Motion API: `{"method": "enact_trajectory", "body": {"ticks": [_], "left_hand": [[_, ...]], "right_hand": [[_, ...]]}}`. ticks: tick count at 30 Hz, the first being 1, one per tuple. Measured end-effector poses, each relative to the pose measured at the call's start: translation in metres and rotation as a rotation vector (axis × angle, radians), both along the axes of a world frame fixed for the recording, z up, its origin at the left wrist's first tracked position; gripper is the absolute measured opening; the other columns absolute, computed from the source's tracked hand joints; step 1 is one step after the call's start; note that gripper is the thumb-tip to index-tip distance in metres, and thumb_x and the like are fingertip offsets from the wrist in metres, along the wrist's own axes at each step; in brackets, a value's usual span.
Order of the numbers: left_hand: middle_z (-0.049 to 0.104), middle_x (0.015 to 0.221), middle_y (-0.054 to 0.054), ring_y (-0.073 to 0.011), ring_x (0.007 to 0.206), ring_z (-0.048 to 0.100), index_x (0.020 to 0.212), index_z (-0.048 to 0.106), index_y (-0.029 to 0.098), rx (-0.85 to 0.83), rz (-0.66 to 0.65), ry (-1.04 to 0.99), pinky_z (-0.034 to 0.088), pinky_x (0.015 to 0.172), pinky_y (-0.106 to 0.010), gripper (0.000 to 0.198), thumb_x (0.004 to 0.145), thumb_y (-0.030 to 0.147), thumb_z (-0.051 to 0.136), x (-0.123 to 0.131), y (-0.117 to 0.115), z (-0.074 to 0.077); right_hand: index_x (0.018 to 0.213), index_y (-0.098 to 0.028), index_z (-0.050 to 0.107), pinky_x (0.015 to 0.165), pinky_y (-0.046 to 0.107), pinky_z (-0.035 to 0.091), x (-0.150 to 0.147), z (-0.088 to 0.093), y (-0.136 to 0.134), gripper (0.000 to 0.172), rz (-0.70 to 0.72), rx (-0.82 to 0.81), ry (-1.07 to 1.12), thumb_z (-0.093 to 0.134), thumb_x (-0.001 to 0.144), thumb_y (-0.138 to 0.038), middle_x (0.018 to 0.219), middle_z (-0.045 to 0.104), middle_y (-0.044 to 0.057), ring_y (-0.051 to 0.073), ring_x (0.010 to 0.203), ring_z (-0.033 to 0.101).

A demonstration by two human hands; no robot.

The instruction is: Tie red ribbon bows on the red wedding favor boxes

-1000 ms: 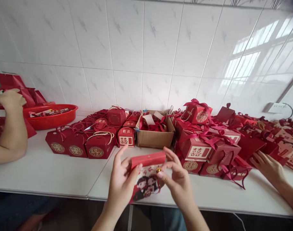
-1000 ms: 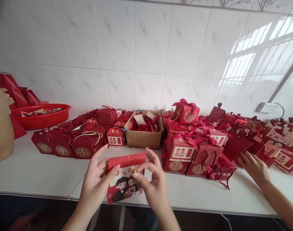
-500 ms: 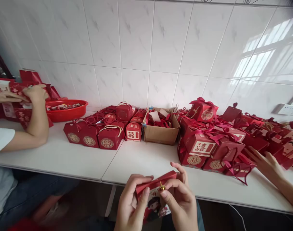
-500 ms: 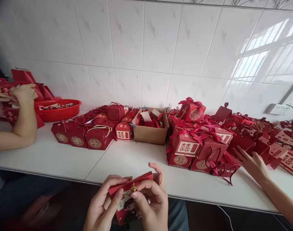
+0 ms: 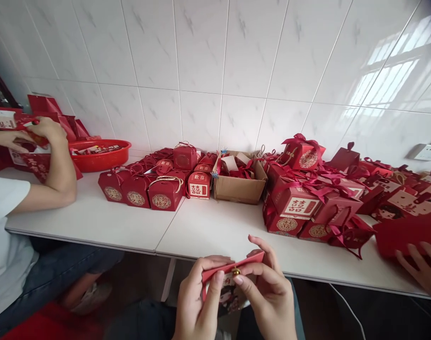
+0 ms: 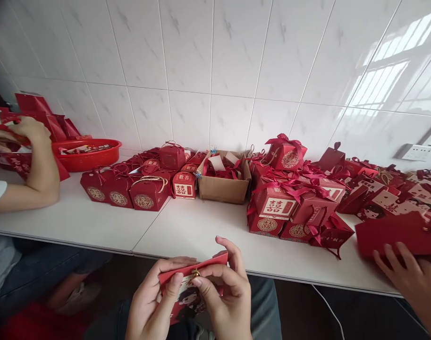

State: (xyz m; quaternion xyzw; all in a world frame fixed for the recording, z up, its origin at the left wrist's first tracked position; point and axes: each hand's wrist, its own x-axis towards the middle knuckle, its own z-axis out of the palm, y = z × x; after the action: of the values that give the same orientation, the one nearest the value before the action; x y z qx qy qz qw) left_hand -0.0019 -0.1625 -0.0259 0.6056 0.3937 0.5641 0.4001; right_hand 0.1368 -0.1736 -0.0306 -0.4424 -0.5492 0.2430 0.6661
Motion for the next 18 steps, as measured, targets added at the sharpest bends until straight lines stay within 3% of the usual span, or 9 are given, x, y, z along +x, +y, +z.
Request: {"method": "enact_trajectory", "body": {"ticks": [4,8,11,13,15,18], "left_hand": [[0.070,0.094,-0.011,-0.0231,0.090,0.066,0.090,0.067,0.020,0.056,-0.051,-0.055,0.056,0.078,-0.032,0.022,0.089,0.037,0.053,0.004,-0.006,0.001],[0.066,0.091,-0.010,-0.0236,0.091,0.064,0.084,0.065,0.021,0.102,-0.051,-0.134,0.056,0.079,-0.034,0.023,0.089,0.040,0.053,0.010,-0.012,0.000],[0.061,0.087,-0.008,-0.0211,0.088,0.061,0.084,0.061,0.023,0.154,-0.043,-0.144,0.055,0.077,-0.032,0.021,0.091,0.039,0.050,0.016,-0.016,0.000],[0.057,0.087,-0.007,-0.0192,0.085,0.059,0.083,0.058,0.023,0.168,-0.018,-0.111,0.053,0.074,-0.029,0.022,0.092,0.039,0.046,0.020,-0.017,-0.001],[0.054,0.100,-0.009,-0.0199,0.091,0.058,0.088,0.057,0.023,0.179,0.068,-0.045,0.052,0.073,-0.028,0.020,0.092,0.038,0.045,0.023,-0.015,-0.003],[0.044,0.121,-0.011,-0.0246,0.109,0.051,0.106,0.054,0.024,0.289,0.349,0.050,0.049,0.082,-0.033,0.023,0.085,0.032,0.056,0.024,-0.011,-0.009]], "right_hand": [[0.070,-0.021,0.071,0.059,0.026,0.053,-0.001,-0.001,-0.006,0.005,-0.049,0.047,0.029,0.076,0.071,-0.020,0.122,0.056,0.012,0.020,0.084,0.064],[0.085,-0.024,0.057,0.060,0.026,0.052,-0.008,-0.001,-0.013,0.026,-0.071,0.054,0.277,0.078,0.069,-0.022,0.118,0.059,0.008,0.018,0.083,0.063],[0.105,-0.028,0.051,0.056,0.023,0.050,-0.004,0.002,-0.017,0.047,0.002,0.003,0.321,0.079,0.067,-0.023,0.105,0.065,0.006,0.017,0.079,0.063],[0.100,-0.024,0.056,0.053,0.021,0.048,0.002,0.004,-0.018,0.038,0.088,-0.039,0.253,0.078,0.069,-0.023,0.087,0.065,0.003,0.014,0.068,0.061],[0.083,-0.020,0.058,0.054,0.022,0.049,0.008,0.005,-0.017,0.021,0.126,-0.042,0.191,0.076,0.071,-0.023,0.074,0.061,0.001,0.012,0.062,0.058],[0.071,-0.019,0.054,0.053,0.023,0.050,0.012,0.004,-0.014,0.021,0.007,-0.042,0.229,0.074,0.074,-0.026,0.068,0.056,0.000,0.012,0.060,0.056]]}}
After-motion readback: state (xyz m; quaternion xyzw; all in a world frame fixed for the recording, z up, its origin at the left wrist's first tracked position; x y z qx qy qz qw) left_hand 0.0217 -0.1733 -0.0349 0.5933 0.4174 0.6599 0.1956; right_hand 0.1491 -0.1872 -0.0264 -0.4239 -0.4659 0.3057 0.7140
